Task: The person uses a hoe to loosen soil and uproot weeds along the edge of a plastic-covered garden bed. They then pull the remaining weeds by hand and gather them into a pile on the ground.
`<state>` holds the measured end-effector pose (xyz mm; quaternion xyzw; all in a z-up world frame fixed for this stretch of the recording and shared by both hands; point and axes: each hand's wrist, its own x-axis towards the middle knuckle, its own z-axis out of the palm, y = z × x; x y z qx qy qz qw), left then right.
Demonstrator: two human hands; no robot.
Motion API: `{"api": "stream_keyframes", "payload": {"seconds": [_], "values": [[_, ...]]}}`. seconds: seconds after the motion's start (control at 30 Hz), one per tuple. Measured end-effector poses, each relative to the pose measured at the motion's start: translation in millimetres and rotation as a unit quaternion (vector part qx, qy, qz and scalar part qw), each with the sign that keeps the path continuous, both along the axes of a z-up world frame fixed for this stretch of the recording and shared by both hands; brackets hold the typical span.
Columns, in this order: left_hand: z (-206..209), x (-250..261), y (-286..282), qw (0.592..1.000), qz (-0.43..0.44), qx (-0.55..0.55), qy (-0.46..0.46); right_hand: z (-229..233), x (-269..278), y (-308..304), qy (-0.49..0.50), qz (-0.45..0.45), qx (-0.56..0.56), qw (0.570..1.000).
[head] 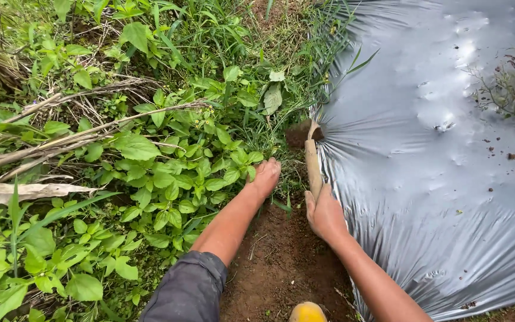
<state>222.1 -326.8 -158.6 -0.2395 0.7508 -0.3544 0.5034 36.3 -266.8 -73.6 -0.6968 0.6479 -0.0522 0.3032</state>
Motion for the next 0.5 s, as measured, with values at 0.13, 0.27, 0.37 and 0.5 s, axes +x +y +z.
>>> {"api": "stream_keyframes", "payload": {"seconds": [0.13,0.27,0.37,0.5], "values": [[3,3,17,1.000,0.005,-0.029,0.008,-3,-5,8,-0.019,-0.027,0.018,0.999],[6,8,32,0.998,0.000,-0.067,0.023,11,8,-2,-0.052,-0.072,0.013,0.996],[12,8,35,0.995,-0.008,-0.097,0.035,-7,3,2,-0.030,-0.042,0.021,0.998],[31,9,30,0.992,-0.070,-0.102,0.017,-8,-4,46,-0.037,-0.044,0.059,0.997]]}}
